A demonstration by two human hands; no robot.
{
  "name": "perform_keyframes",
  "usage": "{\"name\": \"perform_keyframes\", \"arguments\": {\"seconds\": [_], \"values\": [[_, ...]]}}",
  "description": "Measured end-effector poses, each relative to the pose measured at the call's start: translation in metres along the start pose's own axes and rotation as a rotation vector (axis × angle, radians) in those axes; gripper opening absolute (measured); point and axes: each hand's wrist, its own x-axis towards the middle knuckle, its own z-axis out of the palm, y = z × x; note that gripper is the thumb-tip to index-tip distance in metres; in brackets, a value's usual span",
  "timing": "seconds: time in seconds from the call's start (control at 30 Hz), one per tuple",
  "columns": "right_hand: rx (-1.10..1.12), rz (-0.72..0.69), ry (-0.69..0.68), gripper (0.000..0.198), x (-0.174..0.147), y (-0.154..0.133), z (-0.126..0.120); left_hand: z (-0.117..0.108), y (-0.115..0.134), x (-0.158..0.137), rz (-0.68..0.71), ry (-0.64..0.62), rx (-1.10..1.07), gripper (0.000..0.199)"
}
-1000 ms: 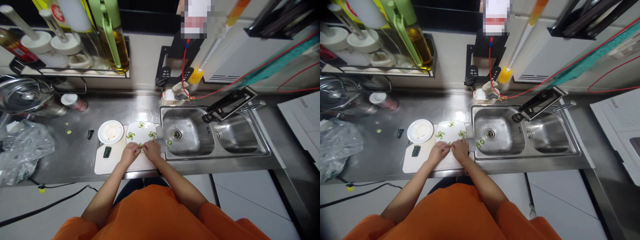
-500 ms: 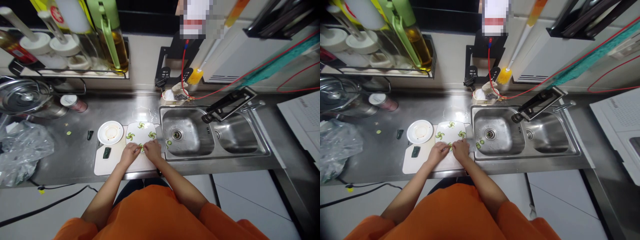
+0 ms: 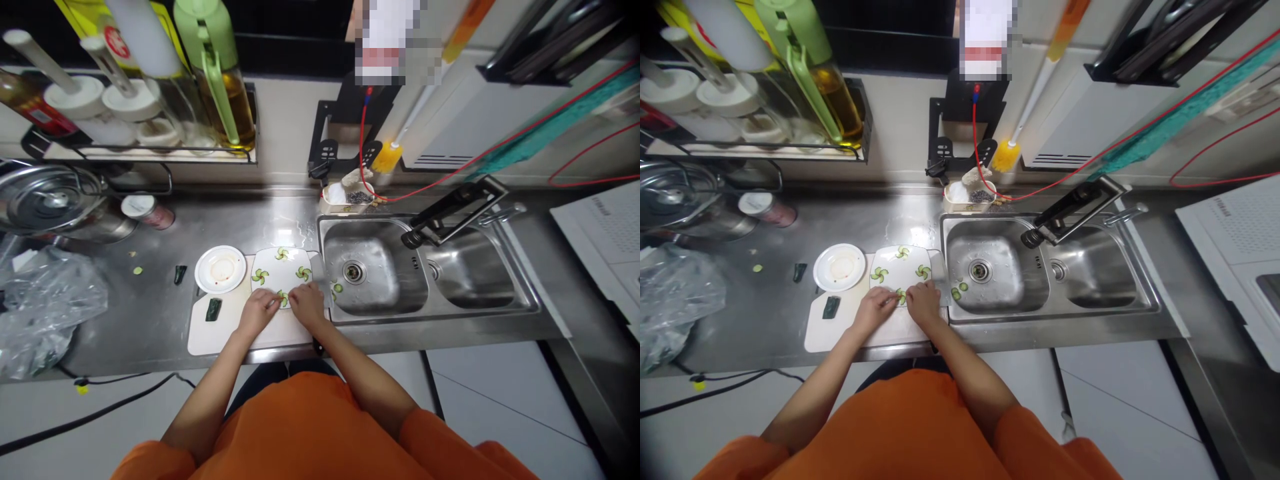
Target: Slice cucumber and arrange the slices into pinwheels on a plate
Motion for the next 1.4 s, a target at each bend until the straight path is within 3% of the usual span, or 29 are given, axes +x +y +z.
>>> {"name": "perform_keyframes", "arguments": {"seconds": [0.5, 0.77, 0.9, 1.07, 1.4], "values": [[0.02, 0.055, 0.015, 0.026, -0.008, 0.008, -0.009, -0.02, 0.002, -0.011, -0.11, 0.033, 0.005, 0.014], [0.049, 0.103, 0.03, 0.029, -0.011, 0.018, -0.008, -0.03, 0.002, -0.022, -0.527, 0.208, 0.064, 0.016], [0.054, 0.135, 0.057, 0.027, -0.014, 0.021, -0.01, -0.032, 0.0, -0.02, -0.61, 0.16, 0.052, 0.02], [0.12, 0.323, 0.179, 0.021, -0.015, 0.024, -0.014, -0.031, 0.001, -0.017, -0.805, 0.096, -0.082, 0.03], [0.177, 0.414, 0.083, 0.028, -0.009, 0.024, -0.016, -0.026, -0.008, -0.007, -0.922, -0.004, -0.2, 0.03]]}}
